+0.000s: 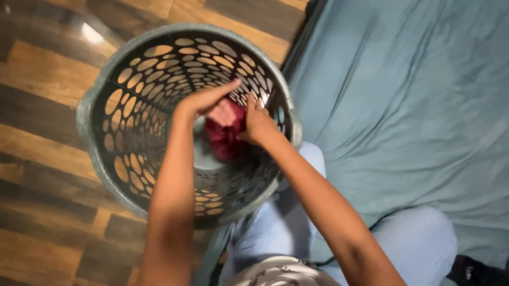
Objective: The person folds several shirts and other garments on a bed, then places them into a laundry basket. The person handles a beige shirt, a red shirt, and other folded items, stacking them before transferring them to the basket.
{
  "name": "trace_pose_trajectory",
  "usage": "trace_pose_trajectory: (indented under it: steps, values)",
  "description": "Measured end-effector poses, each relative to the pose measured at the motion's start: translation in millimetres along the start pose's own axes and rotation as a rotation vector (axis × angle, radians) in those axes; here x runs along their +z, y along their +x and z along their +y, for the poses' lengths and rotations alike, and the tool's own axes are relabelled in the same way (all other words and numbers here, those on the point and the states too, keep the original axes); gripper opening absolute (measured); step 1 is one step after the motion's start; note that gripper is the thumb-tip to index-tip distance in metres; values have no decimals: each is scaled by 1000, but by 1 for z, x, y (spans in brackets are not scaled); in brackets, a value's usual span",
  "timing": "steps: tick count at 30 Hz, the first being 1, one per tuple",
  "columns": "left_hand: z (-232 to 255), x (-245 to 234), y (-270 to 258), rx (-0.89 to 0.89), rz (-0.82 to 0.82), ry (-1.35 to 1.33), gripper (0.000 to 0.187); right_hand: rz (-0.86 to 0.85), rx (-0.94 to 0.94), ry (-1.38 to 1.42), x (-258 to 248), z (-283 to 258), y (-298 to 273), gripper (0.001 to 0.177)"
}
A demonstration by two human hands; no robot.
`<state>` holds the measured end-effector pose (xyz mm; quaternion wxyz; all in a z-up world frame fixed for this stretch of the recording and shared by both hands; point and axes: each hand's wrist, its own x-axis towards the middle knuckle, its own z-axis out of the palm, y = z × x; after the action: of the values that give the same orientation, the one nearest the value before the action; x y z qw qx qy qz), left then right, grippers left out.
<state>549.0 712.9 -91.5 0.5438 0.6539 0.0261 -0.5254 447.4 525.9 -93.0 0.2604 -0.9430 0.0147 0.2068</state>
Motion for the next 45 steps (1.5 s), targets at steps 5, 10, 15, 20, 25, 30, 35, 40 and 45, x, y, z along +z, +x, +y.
trace_pose_trajectory:
  steps: [5,10,15,20,25,30,35,40,45]
  values:
    - [114,111,-141,671,370,172,54,264,-152,518,-40,4,-2,47]
    - [120,208,-226,1183,1059,743,93,568,-234,1209,-142,11,-81,46]
    - [102,263,-177,1118,602,586,70,443,-280,1933,-247,62,-203,48]
    - [69,343,-43,818,-41,-2,25,665,-201,2052,-257,189,-280,49]
    - [59,371,71,910,210,30,22,792,-26,2042,-218,375,-315,39]
    - [34,396,87,1059,614,536,51,1093,327,1441,-178,457,-341,29]
    - [10,439,78,753,456,589,27,951,267,865,-125,399,-347,15]
    - [-12,424,111,971,946,895,89,1101,-13,-444,-90,350,-325,65]
    - [25,365,157,926,674,684,31,619,373,259,-133,382,-327,29]
